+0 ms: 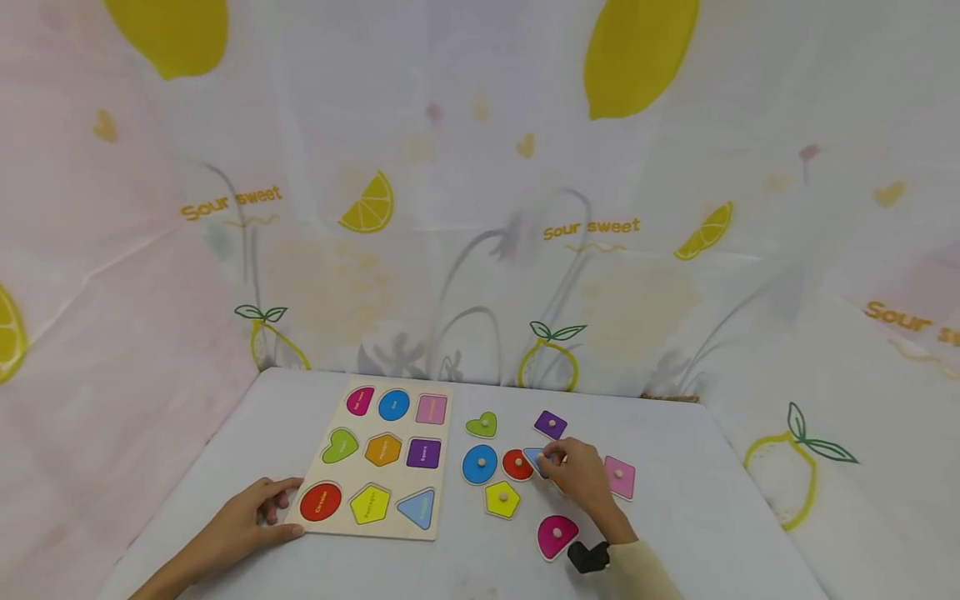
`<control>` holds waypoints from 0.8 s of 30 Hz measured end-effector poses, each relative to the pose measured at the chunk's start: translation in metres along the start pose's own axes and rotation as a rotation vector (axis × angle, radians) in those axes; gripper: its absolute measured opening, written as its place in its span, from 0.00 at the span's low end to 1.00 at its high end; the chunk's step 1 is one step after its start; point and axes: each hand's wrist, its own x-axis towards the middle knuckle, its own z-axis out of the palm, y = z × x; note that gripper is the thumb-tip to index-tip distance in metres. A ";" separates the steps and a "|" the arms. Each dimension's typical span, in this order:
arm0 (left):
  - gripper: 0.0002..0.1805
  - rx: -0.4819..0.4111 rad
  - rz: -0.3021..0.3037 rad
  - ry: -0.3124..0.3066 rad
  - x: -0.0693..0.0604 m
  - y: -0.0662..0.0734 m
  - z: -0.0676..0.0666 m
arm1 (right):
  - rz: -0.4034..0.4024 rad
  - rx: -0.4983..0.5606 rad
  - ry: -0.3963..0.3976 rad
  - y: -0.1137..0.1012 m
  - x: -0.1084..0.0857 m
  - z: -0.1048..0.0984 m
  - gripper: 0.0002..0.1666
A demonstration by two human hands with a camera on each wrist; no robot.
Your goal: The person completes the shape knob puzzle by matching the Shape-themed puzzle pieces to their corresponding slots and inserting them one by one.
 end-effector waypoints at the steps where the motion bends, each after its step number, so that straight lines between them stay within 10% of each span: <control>1: 0.41 0.003 0.004 0.002 0.000 0.000 0.000 | 0.000 0.003 -0.001 -0.003 -0.001 0.001 0.06; 24: 0.41 -0.020 -0.002 -0.002 0.000 0.001 -0.002 | -0.139 0.049 -0.063 -0.045 -0.003 0.030 0.07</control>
